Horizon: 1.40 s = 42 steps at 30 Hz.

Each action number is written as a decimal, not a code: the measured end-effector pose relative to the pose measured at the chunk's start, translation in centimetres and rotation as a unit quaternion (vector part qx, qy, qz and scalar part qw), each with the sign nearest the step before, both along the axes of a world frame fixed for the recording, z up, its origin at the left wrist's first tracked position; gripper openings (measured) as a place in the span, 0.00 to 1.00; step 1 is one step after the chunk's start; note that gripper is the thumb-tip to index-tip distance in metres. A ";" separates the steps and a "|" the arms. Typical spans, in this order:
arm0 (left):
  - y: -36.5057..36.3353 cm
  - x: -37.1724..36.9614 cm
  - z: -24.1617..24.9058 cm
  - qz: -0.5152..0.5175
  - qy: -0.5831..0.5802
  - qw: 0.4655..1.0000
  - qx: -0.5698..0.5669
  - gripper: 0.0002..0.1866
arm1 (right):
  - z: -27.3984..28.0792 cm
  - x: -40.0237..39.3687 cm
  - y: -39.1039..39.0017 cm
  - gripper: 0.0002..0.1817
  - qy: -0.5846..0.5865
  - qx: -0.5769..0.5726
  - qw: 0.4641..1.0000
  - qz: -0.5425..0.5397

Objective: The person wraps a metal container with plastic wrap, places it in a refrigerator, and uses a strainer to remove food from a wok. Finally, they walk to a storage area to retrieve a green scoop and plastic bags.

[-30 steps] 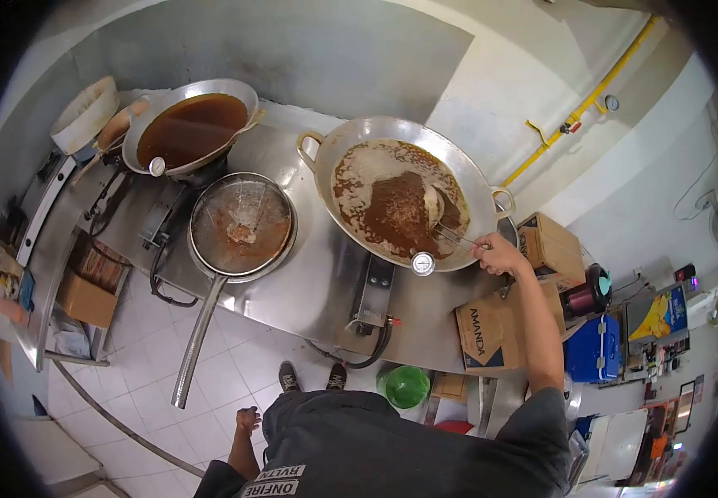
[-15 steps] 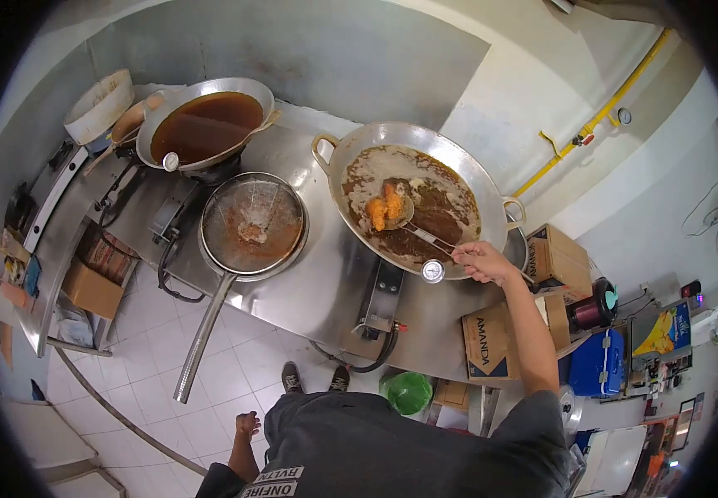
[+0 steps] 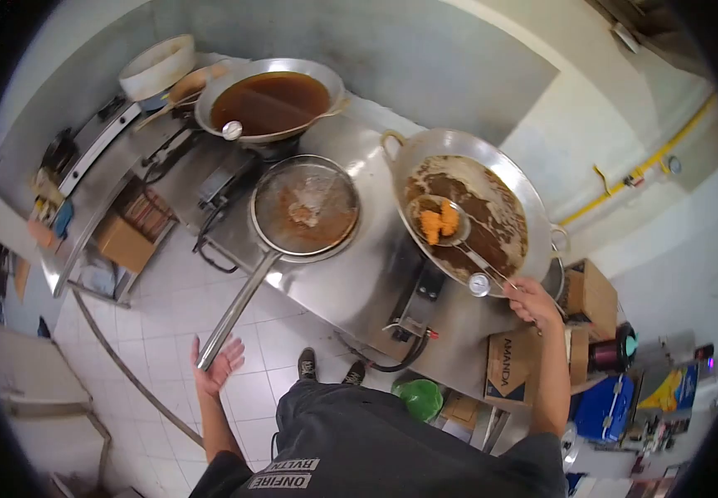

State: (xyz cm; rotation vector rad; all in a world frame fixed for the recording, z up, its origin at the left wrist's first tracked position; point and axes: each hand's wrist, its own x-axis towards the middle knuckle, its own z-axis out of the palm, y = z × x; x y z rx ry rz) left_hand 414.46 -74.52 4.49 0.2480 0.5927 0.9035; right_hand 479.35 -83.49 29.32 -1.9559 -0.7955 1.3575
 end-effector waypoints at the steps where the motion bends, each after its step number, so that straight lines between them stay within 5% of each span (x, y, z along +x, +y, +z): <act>1: 1.9 0.8 4.7 -0.045 -0.051 0.998 0.005 0.41 | 0.3 -0.2 0.0 0.06 -0.014 -0.013 1.000 -0.012; 2: 3.8 1.0 7.1 -0.035 -0.048 0.998 0.004 0.41 | 0.4 -0.4 0.0 0.05 -0.029 -0.026 0.999 -0.027; 4: 6.3 1.2 10.0 -0.198 0.015 0.980 -0.026 0.33 | 0.4 -0.4 0.1 0.05 -0.029 -0.026 0.999 -0.025; 5: 6.4 1.4 10.4 -0.193 0.018 0.981 -0.027 0.33 | 0.4 -0.4 0.2 0.05 -0.032 -0.026 0.999 -0.032; 8: 6.5 2.7 11.1 -0.259 0.230 0.938 0.005 0.13 | 0.4 -1.0 0.0 0.04 -0.033 -0.016 0.999 -0.040; 12: 4.1 4.6 11.9 -0.244 0.355 0.901 0.050 0.06 | -0.2 -0.8 -0.5 0.05 -0.038 -0.019 0.998 -0.056; 17: 2.1 5.2 11.9 -0.231 0.404 0.879 0.108 0.09 | -0.2 -1.0 -0.5 0.05 -0.056 -0.024 0.996 -0.070; 20: 1.3 5.5 11.9 -0.211 0.516 0.809 0.189 0.12 | -0.4 -0.8 -0.5 0.06 -0.053 -0.020 0.996 -0.069; 22: 1.1 5.5 11.0 -0.190 0.602 0.717 0.296 0.18 | -0.6 -0.5 -0.4 0.06 -0.054 -0.020 0.996 -0.064; 28: 0.6 6.5 11.7 -0.106 0.682 0.611 0.387 0.22 | -1.2 0.3 -0.6 0.06 -0.059 -0.023 0.996 -0.060; 32: 0.7 7.0 13.1 -0.120 0.682 0.627 0.356 0.23 | -1.0 0.2 -0.7 0.06 -0.064 -0.026 0.995 -0.065; 42: -0.4 6.2 7.6 -0.037 0.765 0.471 0.439 0.35 | -0.8 0.6 -1.1 0.03 -0.056 -0.012 0.996 -0.062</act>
